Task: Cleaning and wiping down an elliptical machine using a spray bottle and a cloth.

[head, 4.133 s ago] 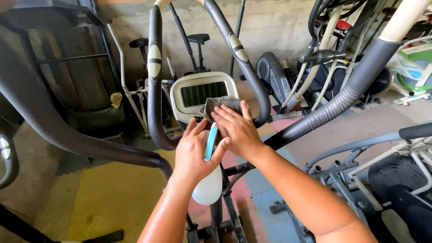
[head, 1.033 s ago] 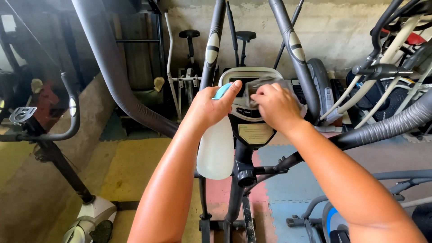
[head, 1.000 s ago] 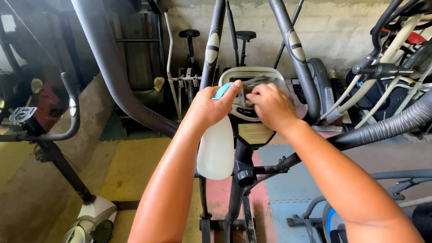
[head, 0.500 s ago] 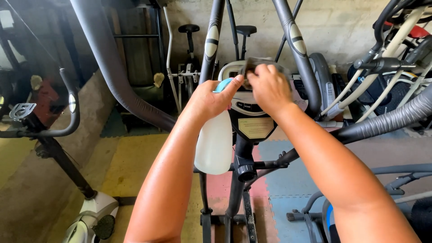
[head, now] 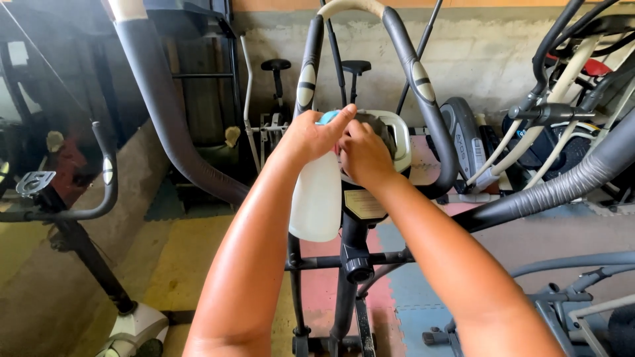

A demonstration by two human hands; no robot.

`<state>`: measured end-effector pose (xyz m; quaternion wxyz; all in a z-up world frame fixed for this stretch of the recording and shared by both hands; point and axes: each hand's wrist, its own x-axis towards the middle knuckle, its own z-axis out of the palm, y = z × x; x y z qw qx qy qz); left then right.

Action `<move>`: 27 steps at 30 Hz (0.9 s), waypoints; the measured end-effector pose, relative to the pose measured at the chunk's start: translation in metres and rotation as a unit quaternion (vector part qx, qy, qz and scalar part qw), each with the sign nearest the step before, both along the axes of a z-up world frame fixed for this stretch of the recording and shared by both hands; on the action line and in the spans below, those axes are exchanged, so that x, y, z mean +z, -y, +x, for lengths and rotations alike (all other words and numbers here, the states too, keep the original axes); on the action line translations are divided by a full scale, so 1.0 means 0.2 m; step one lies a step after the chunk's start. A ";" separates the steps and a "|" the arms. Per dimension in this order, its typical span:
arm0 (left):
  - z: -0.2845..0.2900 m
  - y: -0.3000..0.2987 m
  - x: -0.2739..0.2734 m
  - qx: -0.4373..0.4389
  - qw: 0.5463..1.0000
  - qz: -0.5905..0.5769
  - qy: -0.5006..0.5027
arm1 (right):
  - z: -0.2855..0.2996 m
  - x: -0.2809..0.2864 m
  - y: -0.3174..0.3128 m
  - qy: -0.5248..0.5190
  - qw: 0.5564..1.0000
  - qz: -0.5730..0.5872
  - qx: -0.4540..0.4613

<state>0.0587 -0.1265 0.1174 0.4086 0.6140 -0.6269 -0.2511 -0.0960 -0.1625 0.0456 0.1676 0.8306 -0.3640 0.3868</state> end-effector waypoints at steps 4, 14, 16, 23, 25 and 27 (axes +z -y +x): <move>-0.01 -0.03 0.02 -0.003 0.999 0.029 0.030 | -0.25 0.02 -0.09 -0.046 0.993 0.083 0.068; 0.01 -0.01 0.02 -0.004 0.999 0.041 0.032 | -0.36 0.02 0.01 -0.144 0.979 -0.003 -0.142; 0.01 -0.02 0.02 0.019 0.998 0.047 0.027 | -0.26 -0.01 0.06 -0.119 0.984 -0.018 -0.133; 0.02 0.01 -0.01 0.006 0.999 0.040 -0.006 | 0.01 -0.02 -0.01 -0.032 0.995 0.095 -0.001; 0.02 0.00 0.00 0.010 0.999 0.033 -0.005 | 0.00 -0.02 0.02 -0.028 0.993 0.113 0.026; 0.01 -0.02 0.01 -0.018 0.999 0.031 0.018 | -0.03 -0.01 0.06 -0.042 0.995 0.030 0.091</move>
